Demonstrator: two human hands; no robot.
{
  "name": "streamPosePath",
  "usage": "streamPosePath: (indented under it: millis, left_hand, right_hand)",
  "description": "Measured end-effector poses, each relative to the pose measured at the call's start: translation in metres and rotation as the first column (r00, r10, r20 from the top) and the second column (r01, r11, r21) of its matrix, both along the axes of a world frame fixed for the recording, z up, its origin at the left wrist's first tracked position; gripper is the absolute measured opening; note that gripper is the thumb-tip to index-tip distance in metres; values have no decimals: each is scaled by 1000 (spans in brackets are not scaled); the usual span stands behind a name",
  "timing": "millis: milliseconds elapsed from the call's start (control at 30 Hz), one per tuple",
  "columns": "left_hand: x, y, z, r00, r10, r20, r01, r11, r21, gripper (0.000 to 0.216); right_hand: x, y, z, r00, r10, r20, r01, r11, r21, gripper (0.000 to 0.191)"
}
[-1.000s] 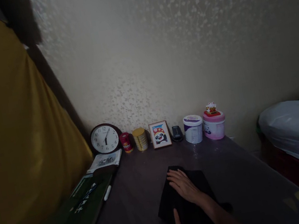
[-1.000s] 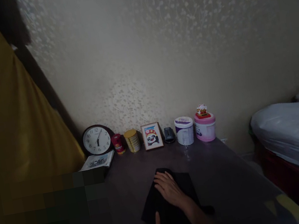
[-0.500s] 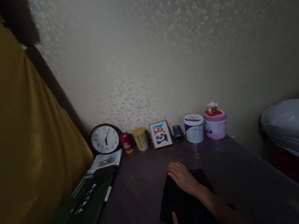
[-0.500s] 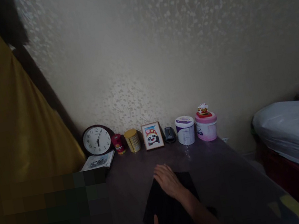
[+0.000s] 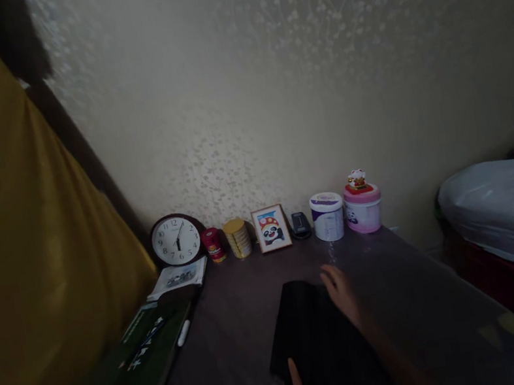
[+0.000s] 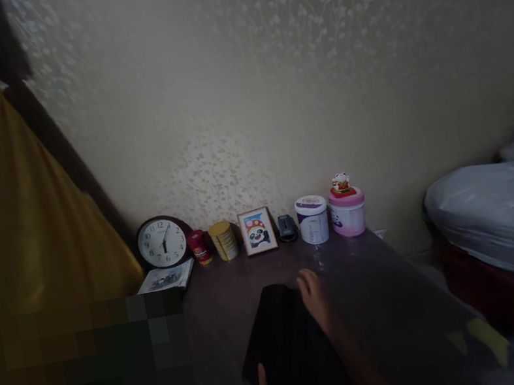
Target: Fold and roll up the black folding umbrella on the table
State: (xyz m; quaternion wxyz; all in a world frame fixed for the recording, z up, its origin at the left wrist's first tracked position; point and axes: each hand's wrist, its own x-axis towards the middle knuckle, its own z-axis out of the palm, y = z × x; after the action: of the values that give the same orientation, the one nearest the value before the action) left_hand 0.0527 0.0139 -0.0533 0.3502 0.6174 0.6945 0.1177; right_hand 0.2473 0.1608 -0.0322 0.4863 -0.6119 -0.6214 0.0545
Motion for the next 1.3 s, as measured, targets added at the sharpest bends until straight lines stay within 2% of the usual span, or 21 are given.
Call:
streamPosePath:
  millis: [33,100,200,367,533,633,767,867,967,1100,1200,1300]
  left_hand:
    - [2,-1,3,999,-30,-40,29,999,-26,70]
    - [6,-3,9,990,-89,-114,81,994,-77,75]
    - [9,-5,14,979,-132,-153,118,988,-99,76]
    - [9,-6,14,976,-142,-165,129,988,-86,77]
    - [9,-6,15,973,-153,-173,144,987,-68,78]
    - [9,-7,16,970,-156,-187,144,987,-76,78]
    - [9,-5,15,970,-158,-187,146,986,-77,78]
    - [10,-4,11,971,-153,-183,142,987,-73,76]
    - [10,-2,9,971,-151,-184,137,987,-90,77]
    - [13,-1,8,970,-150,-191,131,986,-106,72]
    - [13,0,10,970,-140,-200,116,985,-126,71]
    - [11,-2,13,980,-118,-163,99,988,-122,71]
  right_hand:
    - [11,-13,1,997,-38,-69,37,999,-19,39]
    - [27,-41,2,978,-101,-185,71,985,-160,40]
    - [32,-79,1,947,-96,-307,-9,946,-324,40]
    - [13,-104,-1,939,-64,-338,-66,931,-360,35]
    - [11,-96,2,932,-35,-360,-92,939,-330,34]
    - [7,-88,15,905,16,-425,-162,937,-309,37]
    - [-17,-78,43,792,139,-595,-368,886,-283,43]
    - [-44,-65,56,733,135,-666,-405,874,-269,47]
    - [-72,-50,51,780,122,-614,-377,874,-306,46]
    - [-101,-36,29,868,154,-471,-370,835,-408,41]
    - [-110,-33,17,893,159,-422,-353,829,-434,43]
    - [-112,-34,16,930,166,-327,-311,830,-462,45]
